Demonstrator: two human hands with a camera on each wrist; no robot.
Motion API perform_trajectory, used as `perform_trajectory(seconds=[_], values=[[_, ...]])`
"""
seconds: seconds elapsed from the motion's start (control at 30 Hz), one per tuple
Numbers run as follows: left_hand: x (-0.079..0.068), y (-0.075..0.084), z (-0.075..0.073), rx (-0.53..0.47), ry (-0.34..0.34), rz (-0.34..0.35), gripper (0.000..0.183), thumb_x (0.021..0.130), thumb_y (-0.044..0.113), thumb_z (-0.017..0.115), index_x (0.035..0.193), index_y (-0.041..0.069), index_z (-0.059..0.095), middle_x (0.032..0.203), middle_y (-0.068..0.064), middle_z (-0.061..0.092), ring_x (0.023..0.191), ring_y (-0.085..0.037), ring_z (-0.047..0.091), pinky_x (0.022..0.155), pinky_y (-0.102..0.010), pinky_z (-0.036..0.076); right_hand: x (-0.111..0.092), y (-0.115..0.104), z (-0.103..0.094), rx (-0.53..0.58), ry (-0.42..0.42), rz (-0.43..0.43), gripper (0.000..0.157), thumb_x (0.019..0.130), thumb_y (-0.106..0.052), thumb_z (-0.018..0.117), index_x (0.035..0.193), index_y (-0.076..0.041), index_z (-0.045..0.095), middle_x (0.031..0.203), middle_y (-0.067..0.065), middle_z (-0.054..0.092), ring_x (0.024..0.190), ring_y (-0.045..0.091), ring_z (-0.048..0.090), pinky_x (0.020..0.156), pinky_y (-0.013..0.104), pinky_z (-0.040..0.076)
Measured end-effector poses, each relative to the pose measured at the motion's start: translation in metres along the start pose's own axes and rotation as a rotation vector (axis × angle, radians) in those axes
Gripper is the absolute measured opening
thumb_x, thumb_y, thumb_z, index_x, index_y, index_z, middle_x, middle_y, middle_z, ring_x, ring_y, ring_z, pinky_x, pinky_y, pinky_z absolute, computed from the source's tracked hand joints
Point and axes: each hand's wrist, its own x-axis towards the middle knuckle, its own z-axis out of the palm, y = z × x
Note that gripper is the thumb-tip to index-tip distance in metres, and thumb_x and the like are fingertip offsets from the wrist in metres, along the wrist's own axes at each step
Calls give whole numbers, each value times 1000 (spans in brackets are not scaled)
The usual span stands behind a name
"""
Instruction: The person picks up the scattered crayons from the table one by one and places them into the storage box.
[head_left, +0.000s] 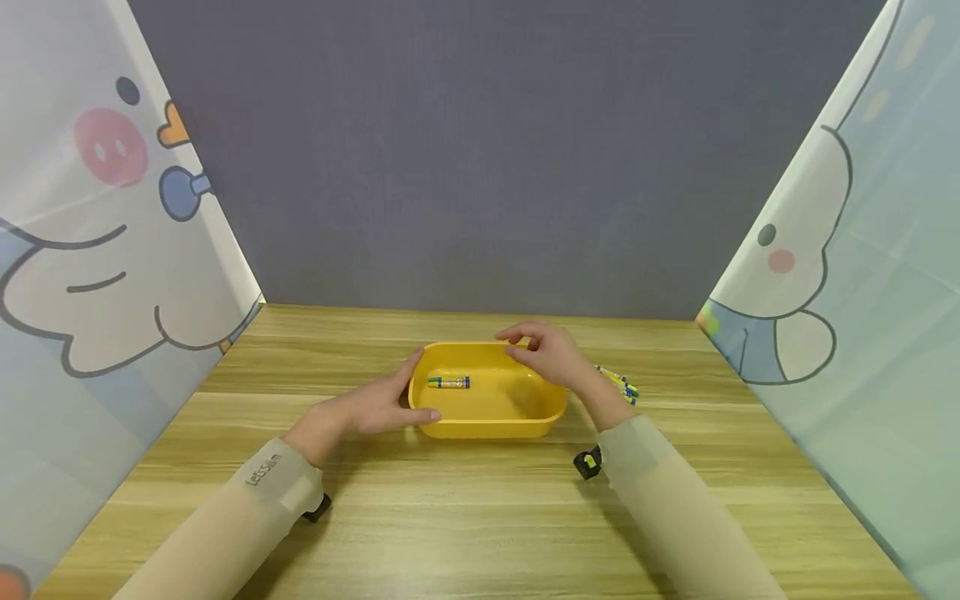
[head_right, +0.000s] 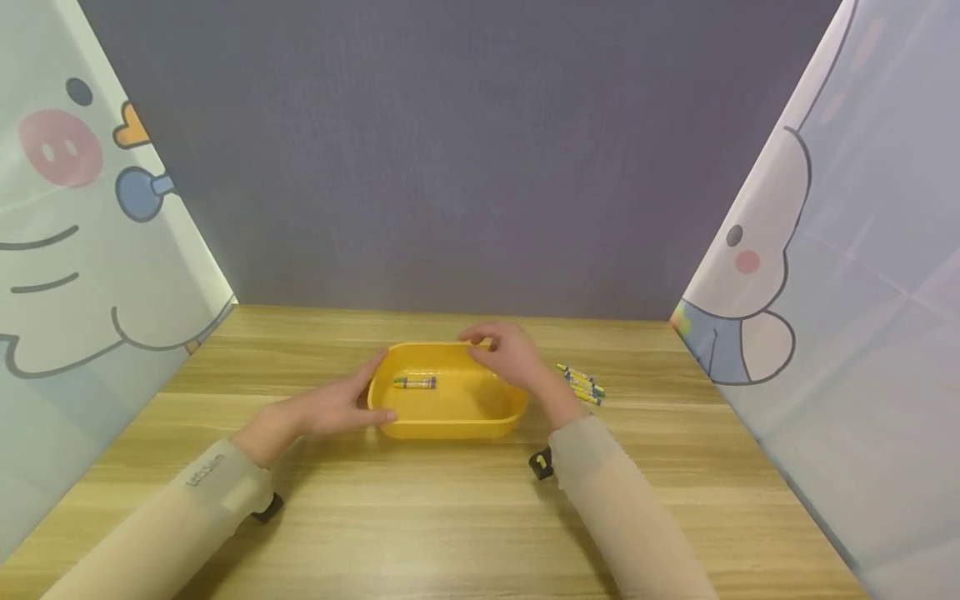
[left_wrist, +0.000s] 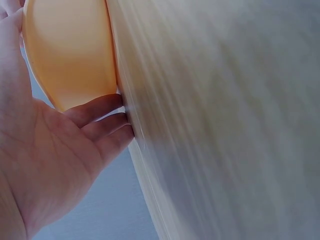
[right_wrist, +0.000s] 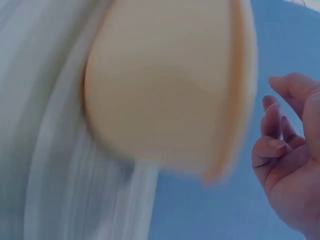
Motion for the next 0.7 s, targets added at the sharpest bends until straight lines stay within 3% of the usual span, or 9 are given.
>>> perform_trajectory(seconds=[0.27, 0.57, 0.7], values=[[3, 0, -1, -7, -3, 9, 131, 95, 74, 72, 177, 15, -12, 169, -27, 46, 140, -31, 60, 124, -57, 42, -29, 57, -59, 9, 112, 108, 32, 111, -22, 68, 138, -7, 75, 127, 18, 68, 76, 20, 51, 63, 29, 45], [2, -2, 0, 14, -1, 3, 130, 95, 75, 71, 177, 17, -12, 173, -27, 40, 147, -35, 55, 126, -59, 40, -55, 126, -87, -97, 14, 229, 33, 111, -18, 66, 138, 1, 73, 129, 27, 71, 83, 24, 65, 69, 32, 56], [1, -2, 1, 25, -2, -3, 130, 94, 77, 70, 177, 19, -11, 172, -27, 42, 145, -35, 57, 125, -59, 41, -60, 142, -91, -114, -22, 273, 32, 110, -14, 67, 137, 2, 74, 126, 26, 72, 92, 23, 66, 74, 33, 57]])
